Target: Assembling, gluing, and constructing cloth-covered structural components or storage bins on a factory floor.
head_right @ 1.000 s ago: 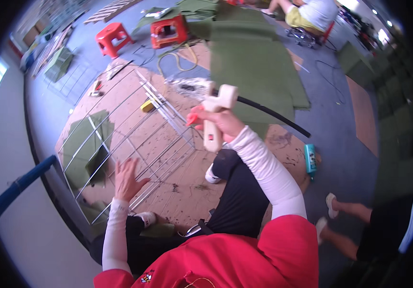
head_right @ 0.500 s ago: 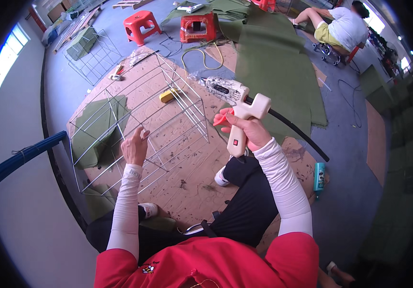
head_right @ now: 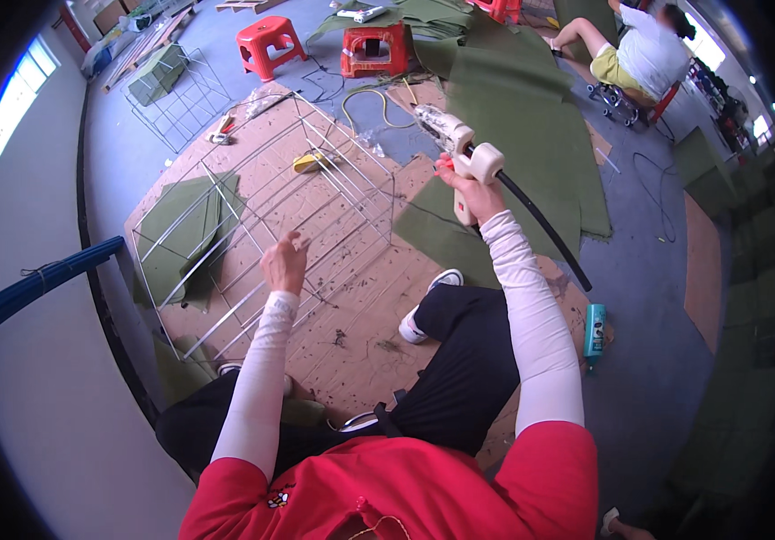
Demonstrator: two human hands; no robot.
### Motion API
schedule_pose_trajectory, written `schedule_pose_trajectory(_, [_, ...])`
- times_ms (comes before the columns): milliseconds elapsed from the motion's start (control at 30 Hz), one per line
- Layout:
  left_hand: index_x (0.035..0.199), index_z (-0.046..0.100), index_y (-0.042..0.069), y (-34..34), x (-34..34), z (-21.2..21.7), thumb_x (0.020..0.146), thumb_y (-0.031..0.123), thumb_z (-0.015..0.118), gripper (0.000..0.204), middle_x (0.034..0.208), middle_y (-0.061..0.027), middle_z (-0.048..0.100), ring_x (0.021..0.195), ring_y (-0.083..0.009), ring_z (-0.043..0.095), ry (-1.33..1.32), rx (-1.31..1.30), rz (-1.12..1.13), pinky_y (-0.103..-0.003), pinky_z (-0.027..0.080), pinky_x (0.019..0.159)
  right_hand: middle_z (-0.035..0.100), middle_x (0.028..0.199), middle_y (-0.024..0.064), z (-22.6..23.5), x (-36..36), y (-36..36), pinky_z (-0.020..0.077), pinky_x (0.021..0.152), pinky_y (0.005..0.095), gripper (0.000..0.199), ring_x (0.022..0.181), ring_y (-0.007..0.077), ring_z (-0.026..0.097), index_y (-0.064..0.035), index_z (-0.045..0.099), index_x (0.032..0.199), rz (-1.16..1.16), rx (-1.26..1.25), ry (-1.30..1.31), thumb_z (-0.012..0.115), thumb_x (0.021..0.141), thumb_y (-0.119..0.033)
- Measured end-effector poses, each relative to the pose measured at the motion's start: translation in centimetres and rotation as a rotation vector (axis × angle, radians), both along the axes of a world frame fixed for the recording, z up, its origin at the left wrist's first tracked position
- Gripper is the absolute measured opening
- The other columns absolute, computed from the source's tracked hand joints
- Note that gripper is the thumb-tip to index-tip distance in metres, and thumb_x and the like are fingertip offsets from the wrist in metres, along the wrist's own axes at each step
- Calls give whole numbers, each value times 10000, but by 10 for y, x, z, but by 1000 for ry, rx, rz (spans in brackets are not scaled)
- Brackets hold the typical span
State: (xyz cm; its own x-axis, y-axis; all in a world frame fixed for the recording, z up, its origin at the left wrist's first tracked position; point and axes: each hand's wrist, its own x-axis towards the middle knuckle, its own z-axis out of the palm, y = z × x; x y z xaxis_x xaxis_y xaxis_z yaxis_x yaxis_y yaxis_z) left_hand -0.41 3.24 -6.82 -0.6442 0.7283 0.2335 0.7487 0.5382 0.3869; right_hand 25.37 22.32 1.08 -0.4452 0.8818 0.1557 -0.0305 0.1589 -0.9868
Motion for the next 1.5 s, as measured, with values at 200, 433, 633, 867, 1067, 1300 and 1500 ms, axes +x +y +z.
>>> schedule_pose_trajectory(200, [962, 632, 200, 25, -30, 30, 705, 349, 651, 298, 701, -103, 623, 704, -258, 605, -29, -10, 112, -363, 448, 631, 590, 1001, 51, -15, 68, 42, 425, 843, 268, 304, 929, 138, 555, -21, 537, 1068, -346, 191, -150, 611, 796, -135])
schedule_pose_trajectory(433, [953, 631, 171, -7, -4, 8, 700, 352, 652, 312, 697, -104, 621, 702, -257, 602, -15, -27, 25, -356, 449, 632, 576, 1006, 75, -22, 118, 67, 428, 856, 288, 303, 913, 157, 554, 11, 524, 1056, -705, 323, 97, 614, 780, -73])
schedule_pose_trajectory(633, [891, 642, 154, -10, -8, 1, 675, 302, 688, 266, 714, -108, 629, 720, -273, 598, -25, 19, 56, -349, 453, 650, 589, 970, 66, 3, 150, 64, 433, 806, 292, 247, 865, 163, 551, 0, 558, 983, -1065, 530, 231, 620, 781, -128])
schedule_pose_trajectory(867, [874, 647, 166, -16, -10, -4, 667, 294, 690, 247, 712, -113, 629, 786, -270, 601, -49, 21, 30, -344, 459, 695, 578, 971, 107, 18, 199, 38, 440, 800, 308, 221, 866, 201, 543, 23, 543, 981, -1375, 687, 340, 602, 788, -66])
schedule_pose_trajectory(1067, [884, 653, 149, -19, -11, -7, 679, 287, 687, 249, 641, -59, 609, 727, -250, 586, 43, 53, -47, -340, 448, 664, 586, 920, 108, 22, 235, 38, 464, 751, 305, 196, 812, 189, 549, 36, 553, 938, -1429, 717, 356, 611, 779, -63])
schedule_pose_trajectory(1300, [881, 655, 150, -12, -7, 2, 671, 308, 692, 266, 612, -50, 597, 714, -237, 586, 47, 8, -54, -342, 443, 661, 577, 944, 96, 55, 237, 34, 444, 768, 305, 197, 830, 184, 542, 26, 554, 945, -1297, 617, 425, 587, 786, -84])
schedule_pose_trajectory(1500, [954, 598, 82, -22, -9, 28, 685, 286, 690, 350, 719, -83, 605, 746, -253, 583, -214, 57, -244, -333, 427, 745, 595, 947, 83, 65, 102, 15, 438, 736, 280, 206, 846, 163, 566, -23, 545, 983, -524, 444, 245, 527, 838, -168])
